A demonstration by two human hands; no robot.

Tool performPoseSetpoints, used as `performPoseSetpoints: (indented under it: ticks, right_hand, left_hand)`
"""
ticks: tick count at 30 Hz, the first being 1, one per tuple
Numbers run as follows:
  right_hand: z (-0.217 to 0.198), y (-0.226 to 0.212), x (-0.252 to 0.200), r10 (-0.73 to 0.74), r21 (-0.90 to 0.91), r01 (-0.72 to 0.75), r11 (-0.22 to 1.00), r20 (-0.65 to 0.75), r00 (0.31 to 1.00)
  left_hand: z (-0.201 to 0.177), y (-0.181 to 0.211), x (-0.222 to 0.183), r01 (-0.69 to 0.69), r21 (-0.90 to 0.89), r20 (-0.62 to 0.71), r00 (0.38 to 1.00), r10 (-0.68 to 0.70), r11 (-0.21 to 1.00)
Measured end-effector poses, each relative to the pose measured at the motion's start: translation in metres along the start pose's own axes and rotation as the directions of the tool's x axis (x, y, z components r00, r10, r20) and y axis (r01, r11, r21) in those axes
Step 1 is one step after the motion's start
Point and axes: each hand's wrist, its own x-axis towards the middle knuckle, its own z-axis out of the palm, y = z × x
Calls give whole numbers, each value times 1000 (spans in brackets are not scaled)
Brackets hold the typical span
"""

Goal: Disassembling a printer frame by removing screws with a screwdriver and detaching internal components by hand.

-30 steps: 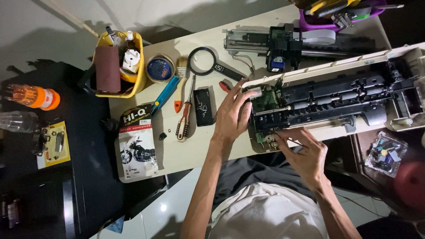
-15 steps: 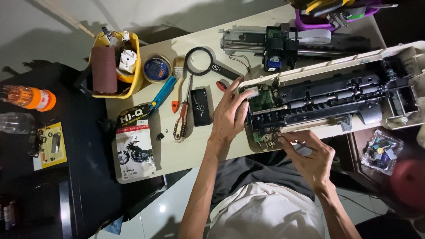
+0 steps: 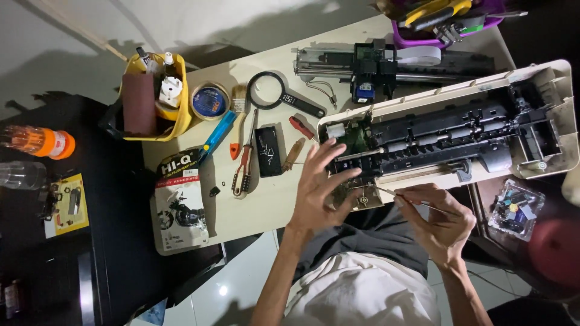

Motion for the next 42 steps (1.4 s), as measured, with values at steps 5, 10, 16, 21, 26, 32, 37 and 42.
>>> performPoseSetpoints:
  ticks: [5,10,16,21,26,32,37,42]
  right_hand:
    - [1,-9,0,64,39,-65,997,35,997]
    - [3,-10,-1,72,9,-72,997,59,996]
    - [13,-3,-9,36,73,-44,996,116,993]
    - [35,-7,-22,31,212,-69,975,177,984]
    - [56,-25,-26,-15,169,-23,985,220,975]
    - [65,-53,-30,6,79,-28,997,267,964]
    - [50,-49,-46,46,38,-65,997,370,928]
    - [38,-32,-58,118,-127,-60,990,522,844]
  left_hand:
    - [-1,9,-6,52,4,122,991,-52,999]
    - [-9,20,-6,43,-29,177,984,-37,999]
    - [-22,36,-11,97,-62,130,988,-89,993]
    - [-25,36,-33,122,-12,-5,993,-122,992]
    - [-37,53,-37,233,-228,-152,950,-271,945]
    - [-53,44,-67,428,-292,-170,857,-487,855]
    - [-56,69,-53,555,-514,33,774,-632,654]
    - [-39,81,-53,567,-745,310,760,-571,351]
